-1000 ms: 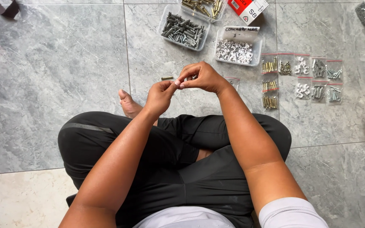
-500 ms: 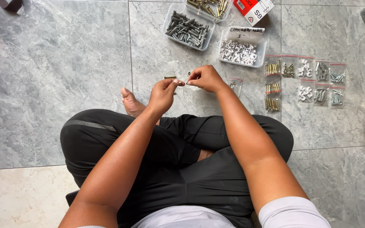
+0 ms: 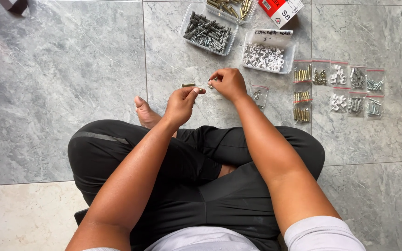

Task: Sorting and packaging small hardware components like screws and washers into plastic bags while sitting on the floor.

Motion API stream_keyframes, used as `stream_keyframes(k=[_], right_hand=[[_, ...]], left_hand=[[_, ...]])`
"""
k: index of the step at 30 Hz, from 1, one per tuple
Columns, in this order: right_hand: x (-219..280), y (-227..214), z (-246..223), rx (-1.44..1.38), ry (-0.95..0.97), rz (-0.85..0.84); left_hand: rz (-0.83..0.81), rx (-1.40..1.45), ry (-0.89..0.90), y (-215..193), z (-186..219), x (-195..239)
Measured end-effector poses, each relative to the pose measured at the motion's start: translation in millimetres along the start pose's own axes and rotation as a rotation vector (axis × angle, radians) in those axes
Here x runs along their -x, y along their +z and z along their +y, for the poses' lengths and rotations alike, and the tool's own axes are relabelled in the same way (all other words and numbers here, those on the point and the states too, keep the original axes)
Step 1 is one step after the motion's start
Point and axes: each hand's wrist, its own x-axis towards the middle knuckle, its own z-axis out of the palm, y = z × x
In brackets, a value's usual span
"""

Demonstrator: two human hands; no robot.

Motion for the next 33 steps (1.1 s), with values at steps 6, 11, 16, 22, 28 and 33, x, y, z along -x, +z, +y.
stream_keyframes(k=[6, 11, 16, 22, 28, 33], right_hand=[[18, -50, -66, -0.836, -0.189, -0.402], [21, -49, -66, -0.715, -0.216, -0.376], [18, -48, -58, -0.7, -0.193, -0.385], [11, -53, -41, -0.778, -0.177, -0.402], [3, -53, -33, -0.796, -0.096, -0.281], [-10, 3, -13, -0.335, -0.098, -0.075]], left_hand=[[0.042, -0.065, -0.005, -5, 2, -6], [0.057, -0.071, 0.016, -4, 3, -2], [0.041, -0.055, -0.022, -4, 8, -1], [-0.003, -0.115, -0.037, -3, -3, -3], [0.149, -0.124, -0.036, -12, -2, -6], [0.289, -0.028, 0.035, -13, 14, -4]])
